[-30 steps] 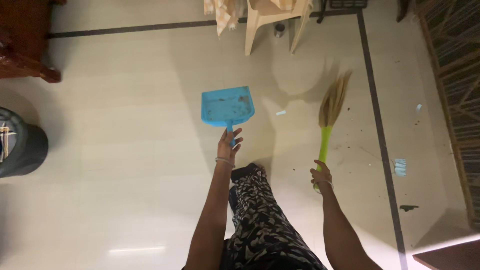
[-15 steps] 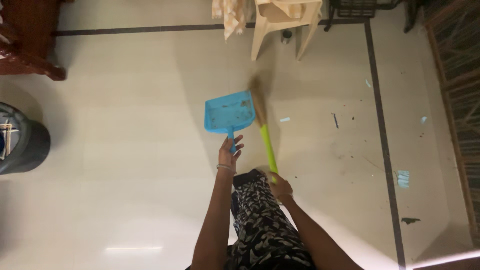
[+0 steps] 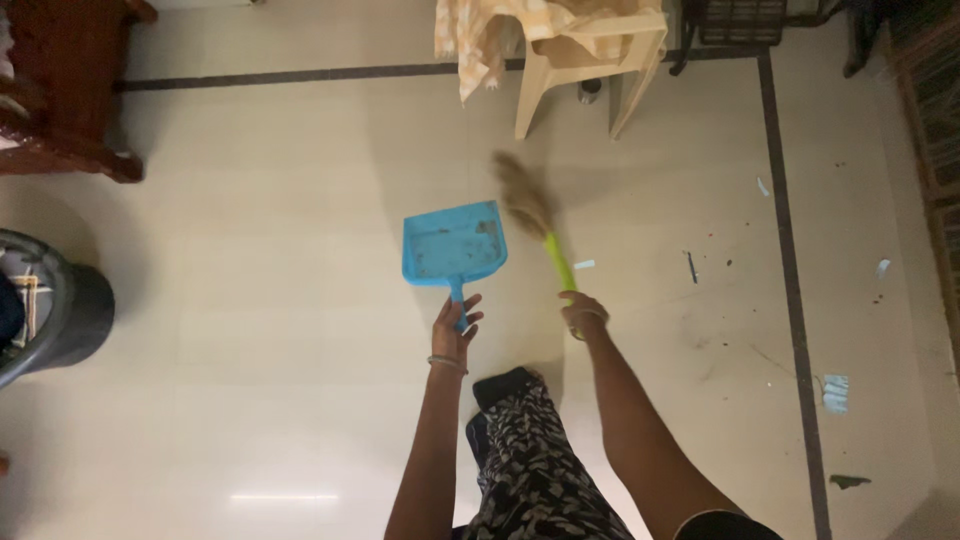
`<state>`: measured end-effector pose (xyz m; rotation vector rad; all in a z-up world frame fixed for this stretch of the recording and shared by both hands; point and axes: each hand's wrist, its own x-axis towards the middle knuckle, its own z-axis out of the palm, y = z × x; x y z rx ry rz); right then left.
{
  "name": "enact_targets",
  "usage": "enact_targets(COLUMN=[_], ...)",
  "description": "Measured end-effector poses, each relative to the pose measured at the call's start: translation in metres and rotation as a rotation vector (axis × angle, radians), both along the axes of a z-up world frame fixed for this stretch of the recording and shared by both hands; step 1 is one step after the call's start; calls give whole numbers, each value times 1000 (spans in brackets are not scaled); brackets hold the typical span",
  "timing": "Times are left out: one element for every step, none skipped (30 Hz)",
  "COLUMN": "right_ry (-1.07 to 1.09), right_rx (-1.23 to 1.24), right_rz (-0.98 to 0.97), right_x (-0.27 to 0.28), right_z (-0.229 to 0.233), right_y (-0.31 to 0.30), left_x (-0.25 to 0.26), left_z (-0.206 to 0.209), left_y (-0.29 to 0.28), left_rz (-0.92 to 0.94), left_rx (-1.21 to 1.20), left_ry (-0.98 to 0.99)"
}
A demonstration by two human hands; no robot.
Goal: The person sweeps debris into a dustpan using a broom, moving across the room and gathering various scraps from the floor.
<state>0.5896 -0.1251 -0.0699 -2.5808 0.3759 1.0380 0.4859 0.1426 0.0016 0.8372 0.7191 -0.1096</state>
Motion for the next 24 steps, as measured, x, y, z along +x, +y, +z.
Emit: enact_targets(right_ry=[-44,14,77,81,51,19,12,-47,-99,-100,-168,-235,-163,-91,-85,-78,-49,-19,-38,-55,-57,35,131,132], right_rx=[44,125,202,199,324,449,449,365,278,275,228,180,181,183,182,181,111,42,-38,-117,-115,-93,-70,-68], right_rz=[-68,-173,-282,-289,-499,-710,-715,-748,-781,-788,-653,-518,-553,-588,-559,-531,-425,-320,-195,-69,-73,-34,11,11], right_x=[0,8,11,11,11,9,10,7,1,-13,-32,-44,-63,-87,-108,-132,-149,-166,-183,-196,-204,-211,-215,-215], right_z=[1,2,2,3,5,6,10,15,19,22,24,27,30,32,36,41,45,50,54,57,60,61,62,60], right_y=[-15,-29,-44,-60,-73,-81,-86,-91,-96,-95,-89,-87,-87,-82,-81,-79,-79,-79,-79,-81,-82,-84,-88,-91], left_x=[4,9,12,13,17,19,26,33,36,39,45,51,54,57,60,63,68,73,74,73,74,75,74,74], left_z=[-2,-3,-5,-6,-6,-6,-4,-3,-1,2,5,7,9,10,11,12,12,13,14,16,18,21,24,26], left_y=[-1,-1,-3,-5,-7,-9,-12,-15,-18,-21,-23,-26,-31,-34,-35,-37,-38,-40,-42,-46,-47,-47,-47,-46], left_rz=[0,-4,-20,-36,-46,-54,-59,-66,-80,-94,-102,-112,-124,-136,-150,-164,-173,-183,-191,-197,-208,-219,-218,-230], left_rx=[-16,-14,-14,-15,-18,-25,-32,-35,-22,-9,-9,-11,-17,-20,-13,-6,-11,-8,-2,-4,0,4,6,8], left_ry=[10,10,-4,-17,-17,-5,1,-5,-11,-18,-20,-21,-16,-13,-42,-72,-72,-69,-63,-61,-57,-52,-51,-57])
